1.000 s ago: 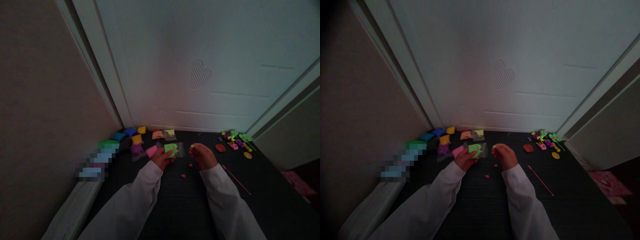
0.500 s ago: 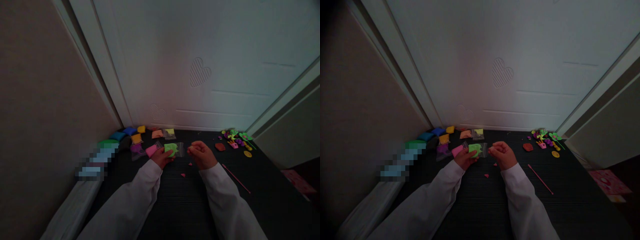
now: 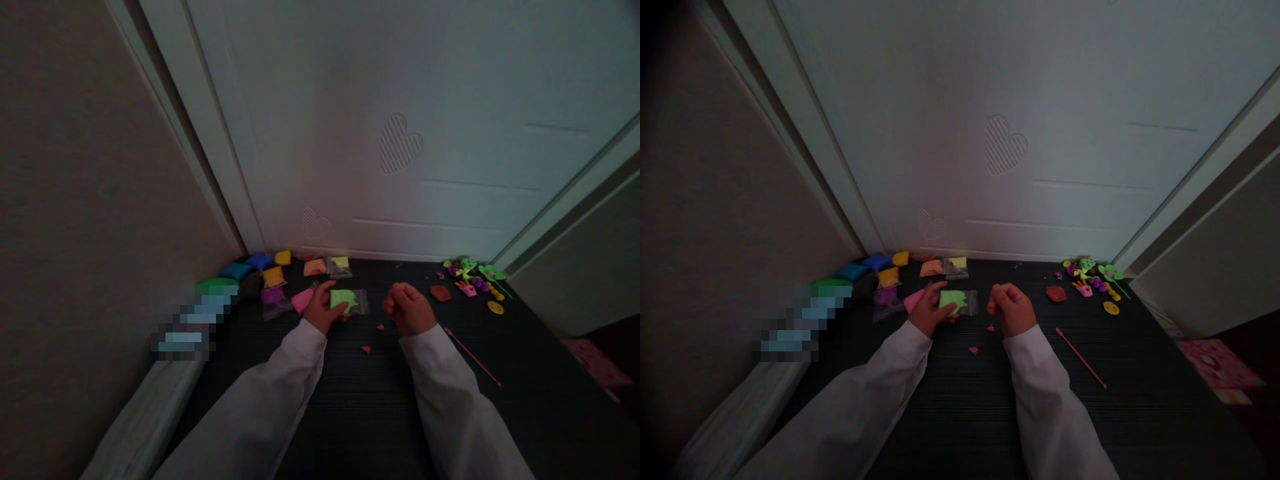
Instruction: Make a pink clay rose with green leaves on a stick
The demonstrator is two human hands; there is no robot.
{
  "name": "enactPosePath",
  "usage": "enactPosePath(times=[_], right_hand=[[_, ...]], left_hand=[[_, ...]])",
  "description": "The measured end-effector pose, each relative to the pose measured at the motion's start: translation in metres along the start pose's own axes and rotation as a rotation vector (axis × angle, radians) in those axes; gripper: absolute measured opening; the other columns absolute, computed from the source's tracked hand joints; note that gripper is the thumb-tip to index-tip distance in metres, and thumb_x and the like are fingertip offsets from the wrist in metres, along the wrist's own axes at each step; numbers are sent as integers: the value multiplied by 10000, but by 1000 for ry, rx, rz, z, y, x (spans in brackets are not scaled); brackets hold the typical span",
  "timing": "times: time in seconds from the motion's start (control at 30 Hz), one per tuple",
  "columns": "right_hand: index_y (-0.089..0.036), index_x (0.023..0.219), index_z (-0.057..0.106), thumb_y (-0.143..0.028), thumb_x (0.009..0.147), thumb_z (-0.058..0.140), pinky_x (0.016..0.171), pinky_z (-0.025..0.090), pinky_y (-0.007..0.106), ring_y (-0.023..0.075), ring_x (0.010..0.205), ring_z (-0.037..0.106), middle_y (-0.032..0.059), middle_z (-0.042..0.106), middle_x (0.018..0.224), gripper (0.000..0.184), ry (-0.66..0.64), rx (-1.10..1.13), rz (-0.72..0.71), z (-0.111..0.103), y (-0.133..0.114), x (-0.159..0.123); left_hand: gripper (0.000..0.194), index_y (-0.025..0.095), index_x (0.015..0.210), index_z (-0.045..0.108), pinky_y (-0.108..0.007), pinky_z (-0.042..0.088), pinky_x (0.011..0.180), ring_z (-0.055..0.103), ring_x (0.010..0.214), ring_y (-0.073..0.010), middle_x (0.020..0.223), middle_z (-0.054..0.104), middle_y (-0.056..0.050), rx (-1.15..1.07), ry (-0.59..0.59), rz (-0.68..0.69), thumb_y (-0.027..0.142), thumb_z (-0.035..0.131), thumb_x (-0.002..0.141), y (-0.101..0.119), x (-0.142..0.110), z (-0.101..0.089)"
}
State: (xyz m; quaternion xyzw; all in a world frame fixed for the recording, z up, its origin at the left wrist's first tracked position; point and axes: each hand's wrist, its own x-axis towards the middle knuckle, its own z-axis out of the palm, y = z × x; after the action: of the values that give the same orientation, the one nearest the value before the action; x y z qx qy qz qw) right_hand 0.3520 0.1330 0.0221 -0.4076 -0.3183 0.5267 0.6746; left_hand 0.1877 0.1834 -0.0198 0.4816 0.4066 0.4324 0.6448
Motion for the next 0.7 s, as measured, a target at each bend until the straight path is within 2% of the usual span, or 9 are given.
enactPosePath(times=[0.07,0.13,0.23,0.33,0.43,0.53,0.63,0.7], right_hand=[[-157,608,552,-348,616,624,412,381,177,51,419,471,-44,521,450,204,30,27,14,-1,-1,1],[-155,671,585,-319,599,645,450,420,183,66,485,524,-20,577,531,189,51,58,41,-1,-2,1],[-167,732,606,-242,541,693,518,461,195,83,578,566,-1,623,632,223,75,112,68,-1,-3,1],[-190,739,600,-214,500,716,530,463,175,63,563,556,-30,614,601,266,104,166,55,-1,-5,2],[-200,702,573,-236,509,714,506,452,160,49,522,542,-52,590,542,241,127,201,42,-1,-6,2],[-178,643,539,-308,583,666,457,428,162,47,466,518,-50,566,497,191,138,213,46,0,-6,1],[-166,588,494,-407,659,577,376,356,173,43,361,432,-62,484,401,265,106,231,47,0,-7,1],[-171,553,445,-461,684,523,355,306,181,39,313,358,-77,412,349,327,72,260,41,1,-9,1]], left_hand=[[607,209,1118,318,-261,476,422,571,538,-123,932,523,-76,186,37,59,205,624,593,-3,1,-1],[533,196,1104,368,-266,482,433,572,570,-127,975,511,-92,382,60,113,223,593,622,-6,1,-3],[451,164,1075,437,-318,503,628,576,760,-173,1015,527,-95,700,62,236,245,561,649,-7,3,-7],[459,131,1099,445,-363,436,809,510,949,-209,1056,528,-103,958,57,350,275,529,671,-8,5,-12],[460,118,1113,439,-353,422,824,497,963,-200,1056,534,-102,1036,88,399,291,499,691,-11,8,-16],[440,103,1093,457,-332,419,813,496,943,-189,1024,545,-101,1063,134,437,306,478,704,-13,10,-19],[400,117,1049,508,-356,368,854,472,945,-197,996,555,-93,1165,147,528,333,463,714,-10,8,-20],[341,173,1010,549,-371,338,866,446,957,-199,1014,552,-67,1231,141,602,337,448,728,-6,5,-19]])
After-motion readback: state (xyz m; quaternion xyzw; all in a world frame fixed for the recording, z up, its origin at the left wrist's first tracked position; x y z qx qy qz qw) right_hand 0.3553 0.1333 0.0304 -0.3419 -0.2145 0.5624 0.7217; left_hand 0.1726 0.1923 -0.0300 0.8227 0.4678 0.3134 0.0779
